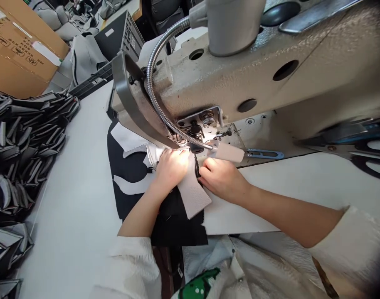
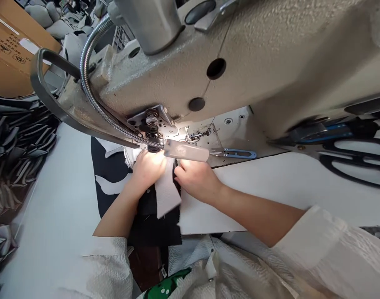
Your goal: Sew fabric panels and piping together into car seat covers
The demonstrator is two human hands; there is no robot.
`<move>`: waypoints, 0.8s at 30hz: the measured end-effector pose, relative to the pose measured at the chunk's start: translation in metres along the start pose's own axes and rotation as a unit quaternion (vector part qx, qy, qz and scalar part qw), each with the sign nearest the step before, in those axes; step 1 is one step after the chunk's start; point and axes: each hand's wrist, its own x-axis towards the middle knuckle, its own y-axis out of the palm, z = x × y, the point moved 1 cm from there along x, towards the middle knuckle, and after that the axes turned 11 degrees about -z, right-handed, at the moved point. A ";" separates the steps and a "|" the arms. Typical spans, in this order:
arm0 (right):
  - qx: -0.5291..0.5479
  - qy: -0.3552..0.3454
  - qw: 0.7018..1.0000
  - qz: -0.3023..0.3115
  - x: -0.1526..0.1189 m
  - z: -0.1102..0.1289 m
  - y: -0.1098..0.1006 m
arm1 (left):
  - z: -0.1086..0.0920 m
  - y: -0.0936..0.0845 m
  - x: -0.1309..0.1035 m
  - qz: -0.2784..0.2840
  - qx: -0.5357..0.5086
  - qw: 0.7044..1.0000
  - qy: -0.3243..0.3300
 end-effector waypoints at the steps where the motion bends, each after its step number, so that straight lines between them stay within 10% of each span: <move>1: -0.006 -0.001 1.000 0.003 0.001 -0.003 0.000 | 0.002 -0.002 -0.003 0.003 0.005 1.000 0.013; 10: 0.111 -0.176 0.977 0.042 -0.002 -0.013 -0.011 | 0.011 -0.035 -0.046 0.090 -0.028 0.980 0.177; 24: 0.049 -0.152 0.981 0.115 0.005 0.034 0.009 | 0.012 -0.033 -0.032 -0.019 -0.212 0.977 0.012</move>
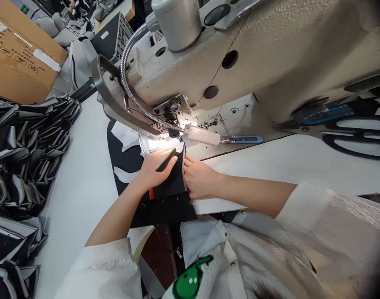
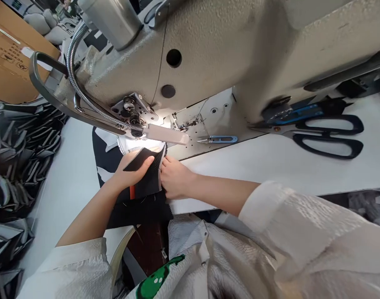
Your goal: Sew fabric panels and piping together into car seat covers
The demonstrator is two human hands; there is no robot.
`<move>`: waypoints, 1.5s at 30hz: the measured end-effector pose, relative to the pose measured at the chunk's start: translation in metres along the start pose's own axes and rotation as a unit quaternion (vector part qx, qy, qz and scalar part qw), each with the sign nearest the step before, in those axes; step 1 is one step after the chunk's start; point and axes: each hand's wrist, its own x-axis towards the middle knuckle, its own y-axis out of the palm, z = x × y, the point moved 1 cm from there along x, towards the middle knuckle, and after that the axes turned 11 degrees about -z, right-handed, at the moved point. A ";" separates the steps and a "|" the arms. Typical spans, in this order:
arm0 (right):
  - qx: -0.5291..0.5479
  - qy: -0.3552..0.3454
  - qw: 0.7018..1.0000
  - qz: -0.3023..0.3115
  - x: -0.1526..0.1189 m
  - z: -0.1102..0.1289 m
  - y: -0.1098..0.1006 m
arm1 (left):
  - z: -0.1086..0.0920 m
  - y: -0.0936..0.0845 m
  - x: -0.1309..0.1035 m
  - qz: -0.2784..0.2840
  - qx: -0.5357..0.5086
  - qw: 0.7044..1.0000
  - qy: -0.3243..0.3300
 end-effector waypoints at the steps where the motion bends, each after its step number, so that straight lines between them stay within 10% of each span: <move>1: -0.007 0.000 1.000 -0.005 0.002 0.003 0.002 | -0.002 0.000 0.000 0.002 -0.014 1.000 -0.027; 10: -0.051 -0.118 0.975 -0.181 -0.021 0.030 -0.013 | 0.007 0.011 -0.012 -0.021 -0.091 0.986 -0.140; 18: -0.010 -0.218 0.976 -0.018 0.033 0.105 0.032 | 0.001 0.013 -0.007 -0.010 -0.050 0.992 -0.112; 25: -0.043 -0.188 0.971 -0.144 0.014 0.048 0.018 | 0.008 0.014 -0.011 -0.022 -0.061 0.997 -0.041; 33: -0.014 -0.090 0.991 -0.093 -0.005 0.021 0.013 | 0.009 0.016 -0.008 0.048 -0.002 0.991 0.126; 45: 0.016 -0.116 0.991 -0.071 -0.012 0.008 0.003 | -0.002 0.028 0.012 -0.007 -0.006 0.999 0.032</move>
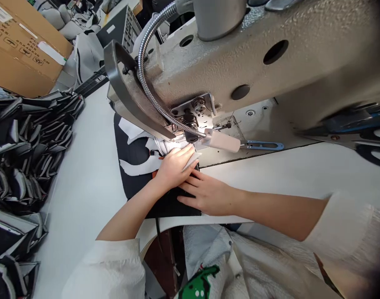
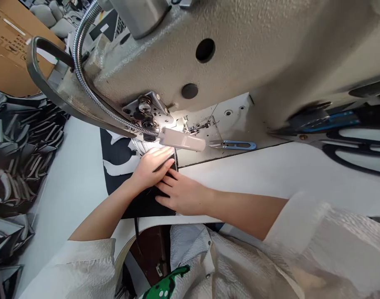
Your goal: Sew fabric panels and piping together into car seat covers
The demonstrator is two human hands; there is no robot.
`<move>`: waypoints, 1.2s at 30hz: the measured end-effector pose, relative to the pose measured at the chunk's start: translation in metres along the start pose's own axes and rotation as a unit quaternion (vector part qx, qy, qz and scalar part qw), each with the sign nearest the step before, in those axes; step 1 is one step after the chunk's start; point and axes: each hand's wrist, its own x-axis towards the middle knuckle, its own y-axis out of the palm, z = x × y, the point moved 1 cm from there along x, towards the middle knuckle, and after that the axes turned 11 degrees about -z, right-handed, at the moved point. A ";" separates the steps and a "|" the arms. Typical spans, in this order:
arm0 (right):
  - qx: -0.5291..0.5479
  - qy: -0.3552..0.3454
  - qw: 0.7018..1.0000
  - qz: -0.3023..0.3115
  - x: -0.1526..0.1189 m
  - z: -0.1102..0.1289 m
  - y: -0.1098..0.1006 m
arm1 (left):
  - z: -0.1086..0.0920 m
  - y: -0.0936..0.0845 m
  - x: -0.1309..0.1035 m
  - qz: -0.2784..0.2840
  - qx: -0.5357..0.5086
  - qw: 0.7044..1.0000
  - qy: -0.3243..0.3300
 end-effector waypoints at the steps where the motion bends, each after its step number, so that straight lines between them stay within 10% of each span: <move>1: 0.004 -0.012 1.000 0.001 0.000 0.003 0.001 | 0.000 -0.002 -0.001 -0.012 -0.027 0.999 -0.030; 5: -0.002 -0.022 1.000 0.002 0.001 0.012 0.008 | 0.000 -0.009 -0.012 -0.029 -0.101 0.982 -0.159; 14: -0.052 0.035 0.998 -0.022 0.002 0.020 0.012 | -0.007 -0.004 -0.025 0.055 0.125 0.988 0.074; 22: -0.063 0.039 0.997 -0.011 0.004 0.025 0.017 | 0.007 -0.005 -0.024 0.012 -0.100 0.995 -0.019; 36: 0.004 0.034 0.999 -0.005 -0.002 -0.005 0.010 | 0.009 0.004 0.008 -0.030 0.007 0.999 0.043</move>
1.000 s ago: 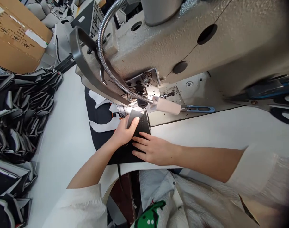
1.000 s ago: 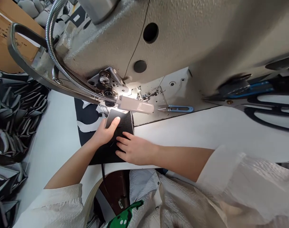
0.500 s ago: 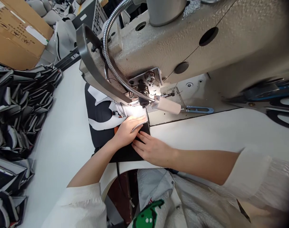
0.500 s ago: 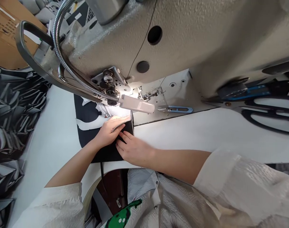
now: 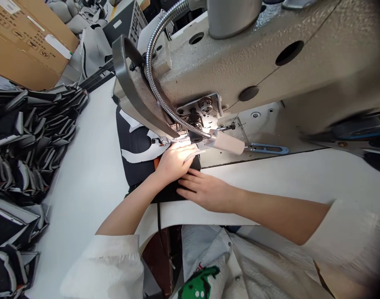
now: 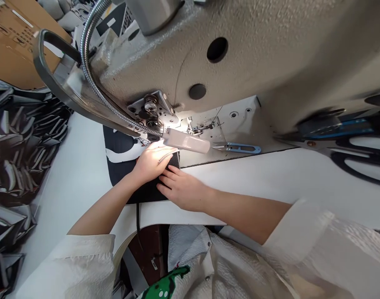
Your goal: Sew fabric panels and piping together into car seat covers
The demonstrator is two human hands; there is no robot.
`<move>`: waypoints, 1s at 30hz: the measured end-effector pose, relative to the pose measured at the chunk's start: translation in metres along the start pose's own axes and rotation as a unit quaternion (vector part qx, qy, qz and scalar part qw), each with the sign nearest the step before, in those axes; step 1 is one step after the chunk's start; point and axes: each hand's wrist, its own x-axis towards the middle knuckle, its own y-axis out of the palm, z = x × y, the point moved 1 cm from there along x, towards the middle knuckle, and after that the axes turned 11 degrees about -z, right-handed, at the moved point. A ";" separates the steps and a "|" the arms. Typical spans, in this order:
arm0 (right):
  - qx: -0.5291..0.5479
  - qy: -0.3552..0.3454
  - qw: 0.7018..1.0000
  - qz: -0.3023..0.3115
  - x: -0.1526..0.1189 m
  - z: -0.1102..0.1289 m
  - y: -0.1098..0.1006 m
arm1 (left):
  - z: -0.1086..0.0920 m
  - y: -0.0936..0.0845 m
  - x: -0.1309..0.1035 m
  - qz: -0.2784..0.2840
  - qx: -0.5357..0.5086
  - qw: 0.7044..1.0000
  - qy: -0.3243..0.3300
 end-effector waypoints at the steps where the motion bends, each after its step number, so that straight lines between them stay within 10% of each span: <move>1: 0.014 -0.022 1.000 0.004 -0.001 0.001 0.000 | -0.003 -0.001 0.001 -0.011 -0.005 1.000 -0.004; 15: -0.031 -0.005 0.999 0.030 0.033 0.046 0.036 | 0.008 -0.002 -0.039 -0.049 0.023 0.996 0.065; 30: -0.024 0.046 0.999 0.018 0.032 0.032 0.036 | 0.030 0.015 -0.025 -0.096 -0.114 0.988 0.030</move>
